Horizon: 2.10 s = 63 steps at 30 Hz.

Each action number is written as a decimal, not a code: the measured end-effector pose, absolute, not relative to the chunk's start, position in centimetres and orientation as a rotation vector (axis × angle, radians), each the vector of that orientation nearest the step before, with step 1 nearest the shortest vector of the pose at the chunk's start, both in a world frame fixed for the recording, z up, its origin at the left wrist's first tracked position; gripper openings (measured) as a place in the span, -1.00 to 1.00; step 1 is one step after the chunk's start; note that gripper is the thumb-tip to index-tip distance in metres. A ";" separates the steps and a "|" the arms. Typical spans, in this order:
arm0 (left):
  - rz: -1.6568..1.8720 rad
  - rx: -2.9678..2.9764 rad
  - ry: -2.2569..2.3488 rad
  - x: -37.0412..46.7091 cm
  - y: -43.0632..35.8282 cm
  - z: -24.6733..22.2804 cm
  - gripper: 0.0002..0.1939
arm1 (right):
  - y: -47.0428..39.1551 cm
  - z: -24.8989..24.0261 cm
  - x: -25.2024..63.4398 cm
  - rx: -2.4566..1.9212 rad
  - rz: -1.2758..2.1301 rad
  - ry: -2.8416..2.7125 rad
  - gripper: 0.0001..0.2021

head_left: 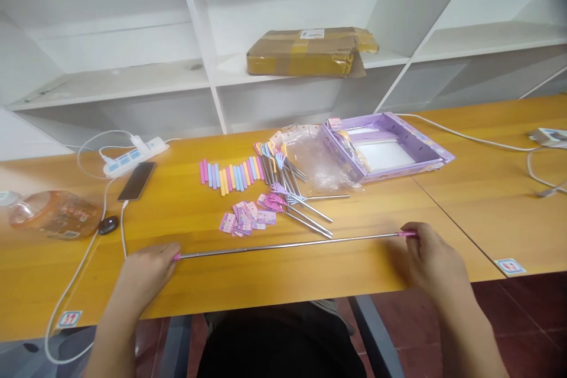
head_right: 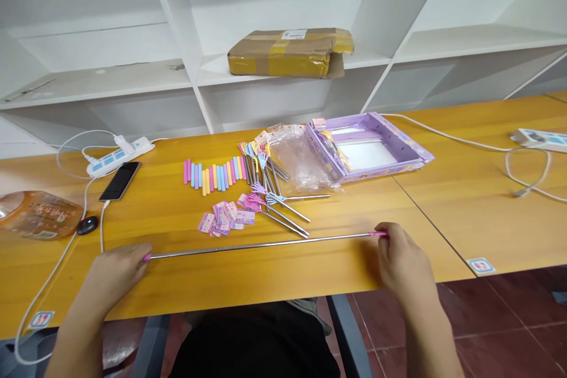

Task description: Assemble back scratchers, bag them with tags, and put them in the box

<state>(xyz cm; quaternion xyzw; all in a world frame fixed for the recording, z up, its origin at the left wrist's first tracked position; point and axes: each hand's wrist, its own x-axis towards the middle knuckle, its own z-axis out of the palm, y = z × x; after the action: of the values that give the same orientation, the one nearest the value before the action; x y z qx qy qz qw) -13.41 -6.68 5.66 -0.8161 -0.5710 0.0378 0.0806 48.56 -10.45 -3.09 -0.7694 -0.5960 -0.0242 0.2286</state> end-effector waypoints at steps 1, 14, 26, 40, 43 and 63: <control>0.136 -2.463 -1.737 -12.4 -6.4 5.7 -0.68 | -10.1 -2.8 47.7 -2.099 -0.061 -1.670 -0.75; 0.426 -2.699 -1.870 3.8 -7.9 5.3 -0.72 | -11.7 1.1 25.8 -1.544 -0.110 -2.152 -0.67; 0.539 -2.658 -1.940 1.5 -8.3 4.5 -0.67 | -11.1 0.8 25.8 -1.422 0.111 -2.203 -0.73; 0.217 -2.393 -1.799 -4.1 -6.2 4.3 -0.68 | -8.7 1.6 33.7 -1.743 0.531 -1.703 -0.76; 0.172 -2.351 -1.705 -7.2 -5.9 4.4 -0.67 | -8.7 1.6 37.8 -1.857 0.397 -1.543 -0.76; -0.066 -2.309 -1.288 -15.0 -7.0 6.8 -0.66 | -12.7 3.3 49.2 -2.295 0.183 -0.944 -0.68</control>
<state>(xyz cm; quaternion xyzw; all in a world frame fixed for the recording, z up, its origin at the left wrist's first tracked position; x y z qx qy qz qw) -15.01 -6.98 6.79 -0.8462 -0.4721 -0.0242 0.2458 49.21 -12.72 3.33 -0.8736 -0.3594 0.0696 0.3207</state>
